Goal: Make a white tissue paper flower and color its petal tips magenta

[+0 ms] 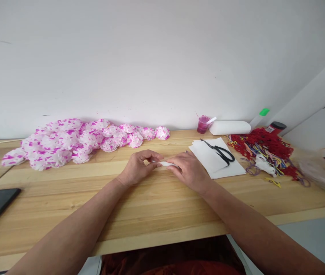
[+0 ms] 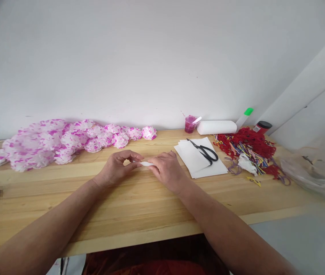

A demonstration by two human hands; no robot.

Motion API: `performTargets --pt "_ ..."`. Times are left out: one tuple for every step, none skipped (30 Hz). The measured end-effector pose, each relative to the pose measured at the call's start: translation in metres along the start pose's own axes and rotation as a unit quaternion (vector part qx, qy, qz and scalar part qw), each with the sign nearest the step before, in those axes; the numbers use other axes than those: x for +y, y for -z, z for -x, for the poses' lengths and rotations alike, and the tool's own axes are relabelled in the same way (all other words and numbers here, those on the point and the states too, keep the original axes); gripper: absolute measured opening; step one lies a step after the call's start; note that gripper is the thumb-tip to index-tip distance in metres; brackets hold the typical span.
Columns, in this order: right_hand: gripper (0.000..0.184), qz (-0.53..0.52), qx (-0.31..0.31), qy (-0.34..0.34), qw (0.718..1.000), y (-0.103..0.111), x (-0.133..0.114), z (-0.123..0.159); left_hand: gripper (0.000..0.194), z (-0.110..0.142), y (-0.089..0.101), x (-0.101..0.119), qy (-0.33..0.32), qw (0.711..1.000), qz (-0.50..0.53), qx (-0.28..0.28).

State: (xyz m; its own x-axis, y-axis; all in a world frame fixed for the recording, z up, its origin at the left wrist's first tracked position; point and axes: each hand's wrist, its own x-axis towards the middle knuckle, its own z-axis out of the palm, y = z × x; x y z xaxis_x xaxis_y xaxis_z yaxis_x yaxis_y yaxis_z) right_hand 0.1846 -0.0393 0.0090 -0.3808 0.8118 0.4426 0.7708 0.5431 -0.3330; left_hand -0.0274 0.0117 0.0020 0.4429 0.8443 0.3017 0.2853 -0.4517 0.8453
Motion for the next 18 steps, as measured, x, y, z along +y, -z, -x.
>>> performTargets --pt "0.014 0.002 -0.003 -0.003 1.000 0.0000 0.0001 -0.0003 0.018 -0.0001 -0.0001 -0.0004 0.001 1.000 0.003 0.000" --pt "0.013 -0.002 -0.005 -0.008 1.000 0.0000 0.0001 -0.0006 0.017 -0.0003 0.0000 -0.0007 0.000 1.000 0.008 -0.002" --pt "0.012 -0.014 -0.005 -0.016 1.000 0.0001 0.0002 -0.0009 0.015 -0.0007 0.0004 -0.0009 -0.002 1.000 0.011 -0.004" --pt "0.012 -0.035 -0.004 -0.029 0.999 0.0003 0.0003 -0.0011 0.014 -0.0011 0.0012 -0.0008 -0.006 1.000 0.015 -0.006" --pt "0.012 -0.066 -0.005 -0.046 0.997 0.0005 0.0004 -0.0013 0.012 -0.0016 0.0023 -0.0006 -0.011 1.000 0.019 -0.011" --pt "0.012 -0.104 -0.012 -0.069 0.992 0.0008 0.0006 -0.0015 0.011 -0.0022 0.0037 -0.0004 -0.017 0.999 0.023 -0.015" --pt "0.012 -0.146 -0.025 -0.096 0.984 0.0010 0.0009 -0.0015 0.010 -0.0028 0.0052 -0.0001 -0.023 0.999 0.029 -0.020" --pt "0.012 -0.190 -0.042 -0.123 0.973 0.0011 0.0012 -0.0015 0.010 -0.0033 0.0067 0.0000 -0.028 0.999 0.037 -0.025" --pt "0.014 -0.230 -0.057 -0.148 0.960 0.0011 0.0015 -0.0015 0.010 -0.0036 0.0081 0.0000 -0.032 0.998 0.045 -0.030" --pt "0.015 -0.260 -0.068 -0.168 0.949 0.0012 0.0017 -0.0014 0.011 -0.0039 0.0091 0.0000 -0.033 0.997 0.051 -0.036" --pt "0.016 -0.277 -0.071 -0.179 0.941 0.0012 0.0017 -0.0014 0.011 -0.0039 0.0097 -0.0001 -0.031 0.997 0.053 -0.042" --pt "0.016 -0.281 -0.065 -0.182 0.940 0.0011 0.0012 -0.0014 0.012 -0.0038 0.0098 -0.0002 -0.027 0.997 0.048 -0.046" --pt "0.014 -0.270 -0.050 -0.178 0.945 0.0011 0.0005 -0.0014 0.013 -0.0036 0.0094 -0.0001 -0.022 0.998 0.039 -0.047" --pt "0.011 -0.248 -0.031 -0.168 0.954 0.0011 -0.0006 -0.0014 0.014 -0.0032 0.0086 0.0002 -0.017 0.998 0.027 -0.045" --pt "0.008 -0.218 -0.010 -0.154 0.964 0.0009 -0.0018 -0.0014 0.016 -0.0029 0.0076 0.0007 -0.013 0.999 0.013 -0.042" --pt "0.007 -0.188 0.011 -0.135 0.973 0.0004 -0.0031 -0.0014 0.017 -0.0025 0.0065 0.0013 -0.010 0.999 0.001 -0.039" --pt "0.007 -0.160 0.029 -0.113 0.980 -0.0002 -0.0043 -0.0015 0.019 -0.0022 0.0054 0.0021 -0.008 0.999 -0.011 -0.036" --pt "0.008 -0.135 0.044 -0.091 0.986 -0.0012 -0.0052 -0.0014 0.021 -0.0019 0.0044 0.0028 -0.007 0.999 -0.023 -0.034"
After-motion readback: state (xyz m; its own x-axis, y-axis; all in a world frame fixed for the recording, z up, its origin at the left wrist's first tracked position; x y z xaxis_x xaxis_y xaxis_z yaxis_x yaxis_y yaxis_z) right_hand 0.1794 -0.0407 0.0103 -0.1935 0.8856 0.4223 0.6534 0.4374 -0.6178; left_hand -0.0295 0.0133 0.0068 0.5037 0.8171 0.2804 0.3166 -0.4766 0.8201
